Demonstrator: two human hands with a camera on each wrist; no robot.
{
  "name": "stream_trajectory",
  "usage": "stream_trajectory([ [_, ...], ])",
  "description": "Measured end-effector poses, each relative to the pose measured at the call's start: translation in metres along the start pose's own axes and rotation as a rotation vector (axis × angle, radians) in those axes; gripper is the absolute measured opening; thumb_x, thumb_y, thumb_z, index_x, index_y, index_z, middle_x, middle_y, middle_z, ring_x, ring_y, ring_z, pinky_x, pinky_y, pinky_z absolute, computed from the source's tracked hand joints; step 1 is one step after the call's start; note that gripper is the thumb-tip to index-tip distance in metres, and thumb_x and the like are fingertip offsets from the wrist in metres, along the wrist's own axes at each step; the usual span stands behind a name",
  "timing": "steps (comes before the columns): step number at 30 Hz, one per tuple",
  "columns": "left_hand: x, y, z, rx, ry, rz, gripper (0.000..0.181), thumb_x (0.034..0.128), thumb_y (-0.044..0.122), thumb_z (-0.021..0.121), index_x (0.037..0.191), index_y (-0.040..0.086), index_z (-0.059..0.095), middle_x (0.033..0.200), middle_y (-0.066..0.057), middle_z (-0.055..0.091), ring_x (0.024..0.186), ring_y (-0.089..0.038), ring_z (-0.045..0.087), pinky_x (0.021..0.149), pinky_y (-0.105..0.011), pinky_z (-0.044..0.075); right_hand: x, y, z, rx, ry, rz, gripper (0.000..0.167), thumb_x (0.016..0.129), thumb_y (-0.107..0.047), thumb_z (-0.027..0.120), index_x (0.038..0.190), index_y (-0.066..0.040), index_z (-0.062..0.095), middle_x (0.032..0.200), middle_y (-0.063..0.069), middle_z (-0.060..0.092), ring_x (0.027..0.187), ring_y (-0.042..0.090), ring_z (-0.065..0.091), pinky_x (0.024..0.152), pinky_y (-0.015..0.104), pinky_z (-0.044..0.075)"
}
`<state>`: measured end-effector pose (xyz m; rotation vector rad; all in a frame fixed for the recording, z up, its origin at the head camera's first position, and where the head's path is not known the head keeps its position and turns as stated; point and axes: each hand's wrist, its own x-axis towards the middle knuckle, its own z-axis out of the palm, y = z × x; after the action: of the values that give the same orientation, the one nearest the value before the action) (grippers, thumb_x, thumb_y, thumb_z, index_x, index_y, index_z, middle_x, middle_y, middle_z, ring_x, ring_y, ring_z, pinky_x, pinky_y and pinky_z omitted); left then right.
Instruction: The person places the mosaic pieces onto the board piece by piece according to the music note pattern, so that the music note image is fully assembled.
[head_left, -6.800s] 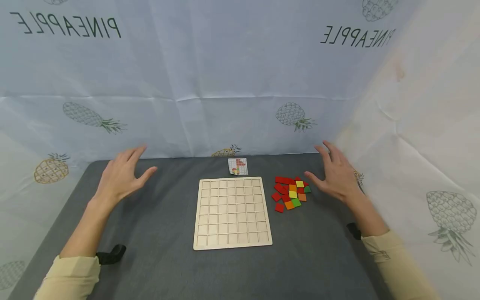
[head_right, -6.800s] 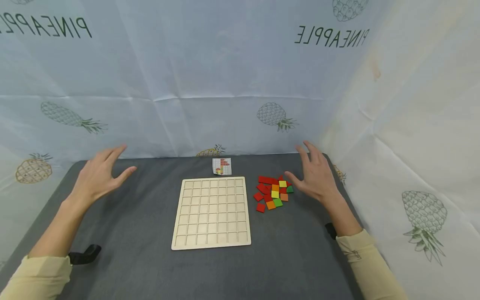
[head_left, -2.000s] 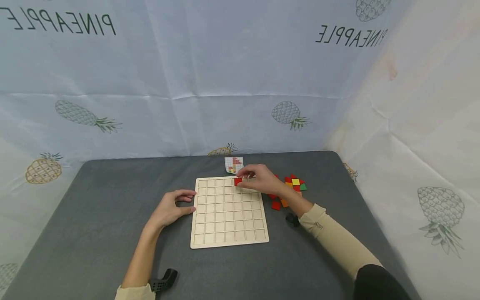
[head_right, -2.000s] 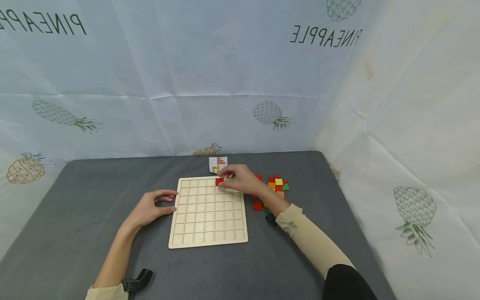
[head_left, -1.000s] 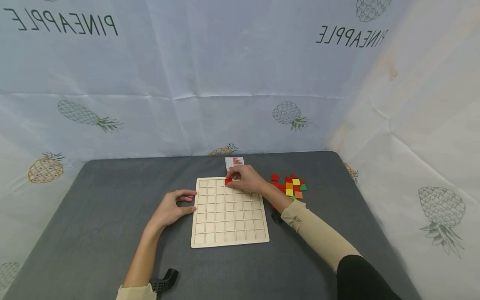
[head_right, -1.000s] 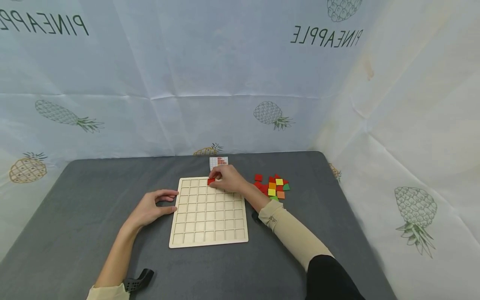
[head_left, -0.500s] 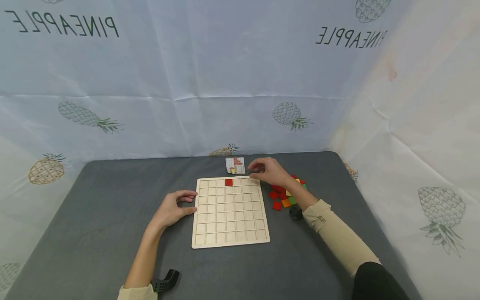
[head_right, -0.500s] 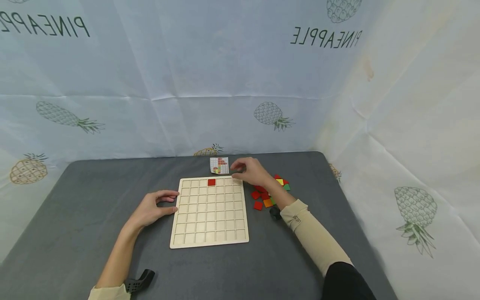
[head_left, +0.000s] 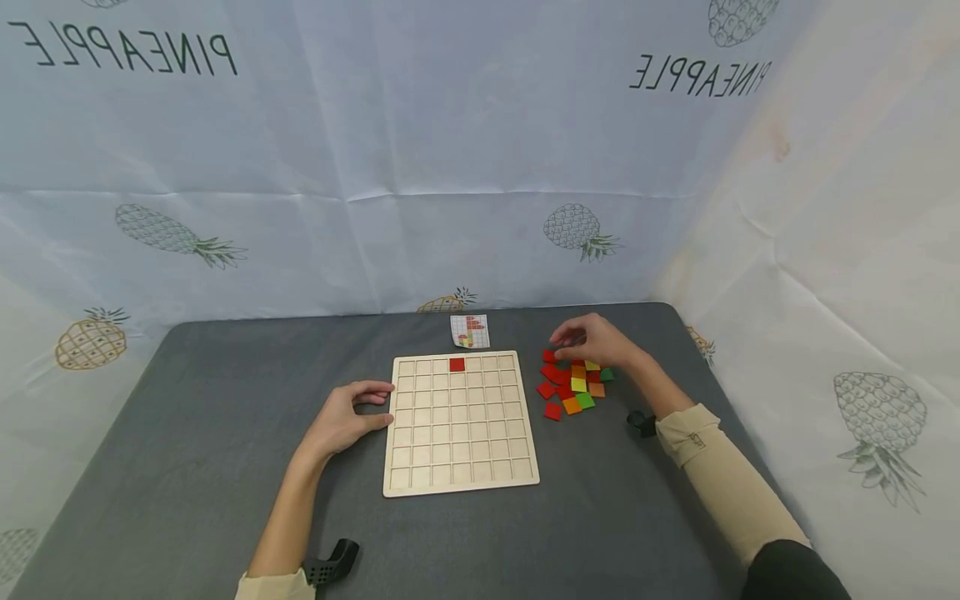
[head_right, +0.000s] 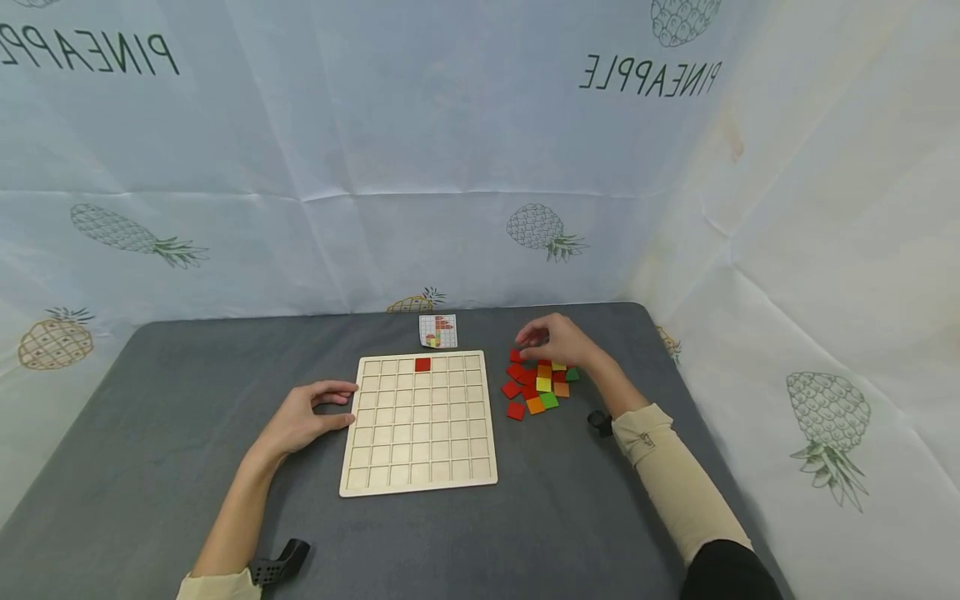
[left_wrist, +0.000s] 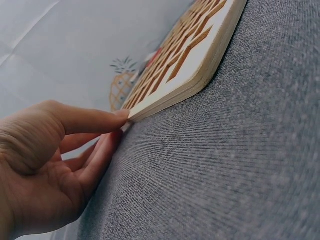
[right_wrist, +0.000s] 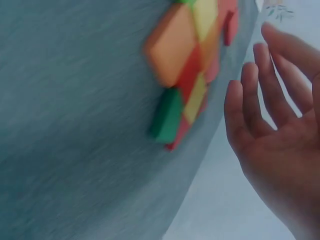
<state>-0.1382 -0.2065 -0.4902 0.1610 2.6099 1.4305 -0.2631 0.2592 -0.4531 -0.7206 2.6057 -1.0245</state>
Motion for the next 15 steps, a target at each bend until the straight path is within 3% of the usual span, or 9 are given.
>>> stream_trajectory([
  [7,-0.001,0.001,0.000,-0.006,0.001,-0.004,0.050,0.0923,0.008,0.085,0.140,0.002,0.070,0.134,-0.022,0.073,0.123,-0.035,0.069,0.097,-0.040,0.054,-0.013,0.015,-0.002,0.020,-0.138,-0.020,0.024,0.095,-0.009,0.083,0.117,-0.002,0.079,0.113,0.016,0.080,0.098,0.022,0.070,0.087,0.027,0.058],
  [15,-0.002,0.002,0.000,-0.004,0.002,-0.009,0.050,0.0923,0.009,0.085,0.139,0.002,0.071,0.133,-0.022,0.073,0.122,-0.035,0.069,0.097,-0.041,0.054,-0.018,0.018,0.001,0.020,-0.171,-0.055,0.024,0.095,-0.008,0.082,0.118,-0.004,0.079,0.115,0.015,0.079,0.097,0.020,0.066,0.087,0.028,0.056],
])
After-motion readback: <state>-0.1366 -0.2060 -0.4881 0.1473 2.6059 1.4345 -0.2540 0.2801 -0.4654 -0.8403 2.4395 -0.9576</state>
